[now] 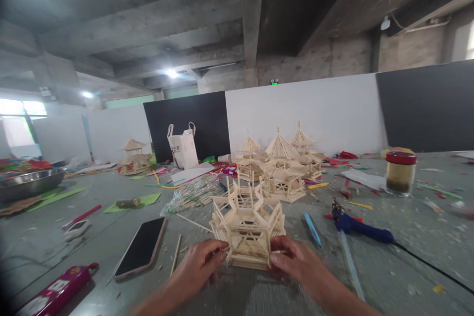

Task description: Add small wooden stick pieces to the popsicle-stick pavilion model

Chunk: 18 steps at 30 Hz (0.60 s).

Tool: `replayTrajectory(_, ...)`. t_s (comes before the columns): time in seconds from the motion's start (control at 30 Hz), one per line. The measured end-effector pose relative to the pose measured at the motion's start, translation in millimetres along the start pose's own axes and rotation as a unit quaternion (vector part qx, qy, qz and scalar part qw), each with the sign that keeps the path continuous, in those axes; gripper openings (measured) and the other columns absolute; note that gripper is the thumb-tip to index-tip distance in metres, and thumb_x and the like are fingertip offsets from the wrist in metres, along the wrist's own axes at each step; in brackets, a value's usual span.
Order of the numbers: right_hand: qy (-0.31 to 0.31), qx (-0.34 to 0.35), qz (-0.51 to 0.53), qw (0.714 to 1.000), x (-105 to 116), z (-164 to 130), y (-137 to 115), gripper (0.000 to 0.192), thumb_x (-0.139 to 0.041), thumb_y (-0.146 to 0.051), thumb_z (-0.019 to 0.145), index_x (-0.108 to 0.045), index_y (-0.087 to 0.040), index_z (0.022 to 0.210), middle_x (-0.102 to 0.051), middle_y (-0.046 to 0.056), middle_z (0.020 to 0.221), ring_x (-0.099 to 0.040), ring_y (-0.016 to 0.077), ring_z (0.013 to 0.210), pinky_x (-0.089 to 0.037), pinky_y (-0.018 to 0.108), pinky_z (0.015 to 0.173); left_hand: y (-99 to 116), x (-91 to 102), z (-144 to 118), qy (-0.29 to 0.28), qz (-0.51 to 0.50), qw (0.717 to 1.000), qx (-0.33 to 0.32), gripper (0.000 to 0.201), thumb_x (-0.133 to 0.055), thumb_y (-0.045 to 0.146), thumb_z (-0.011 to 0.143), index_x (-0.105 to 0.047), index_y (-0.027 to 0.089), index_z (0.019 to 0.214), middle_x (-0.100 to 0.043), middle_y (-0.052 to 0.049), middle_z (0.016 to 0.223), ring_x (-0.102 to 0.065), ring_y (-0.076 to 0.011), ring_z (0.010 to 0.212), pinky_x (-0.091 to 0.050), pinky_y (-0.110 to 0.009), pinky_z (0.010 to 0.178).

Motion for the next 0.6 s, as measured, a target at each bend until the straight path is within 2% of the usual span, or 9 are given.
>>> replayTrajectory(0.17, 0.003, 0.011, -0.011, 1.0, 1.3, -0.3, -1.7, 0.038, -0.054, -0.045, 0.076, -0.06, -0.018, 0.102, -0.065, 0.005, 0.086, -0.06, 0.0203, 0.081, -0.046, 0.029, 0.069, 2.5, 0.2, -0.5, -0.002, 0.003, 1.0, -0.001, 0.033, -0.041, 0.042, 0.086, -0.063, 0.019, 0.098, -0.064, -0.001, 0.078, -0.057, -0.0086, 0.05, -0.038, -0.015, 0.043)
replayTrajectory(0.33, -0.01, 0.0, -0.013, 1.0, -0.7, 2.0, 4.1, 0.044, -0.052, -0.048, 0.075, -0.059, -0.019, 0.107, -0.065, 0.007, 0.101, -0.06, 0.0226, 0.092, -0.047, 0.032, 0.076, 0.2, 1.4, -0.3, 0.013, 0.003, 1.0, -0.001, 0.033, -0.042, 0.041, 0.085, -0.063, 0.02, 0.1, -0.064, -0.002, 0.085, -0.055, -0.0073, 0.048, -0.038, -0.016, 0.044)
replayTrajectory(0.6, -0.001, 0.015, -0.014, 1.0, 2.2, 1.1, 4.8, 0.04, -0.053, -0.043, 0.078, -0.058, -0.022, 0.112, -0.065, 0.006, 0.104, -0.061, 0.0222, 0.092, -0.046, 0.032, 0.078, -2.9, 0.2, 0.0, 0.008, -0.001, 1.0, 0.008, 0.035, -0.043, 0.043, 0.084, -0.061, 0.02, 0.105, -0.065, -0.002, 0.087, -0.057, -0.0091, 0.051, -0.039, -0.017, 0.044)
Point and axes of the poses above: each hand's wrist, its own z-axis towards the middle knuckle, its own x-axis out of the back of the hand, y = z × x, the point moved 9 cm from there along z, towards the middle knuckle
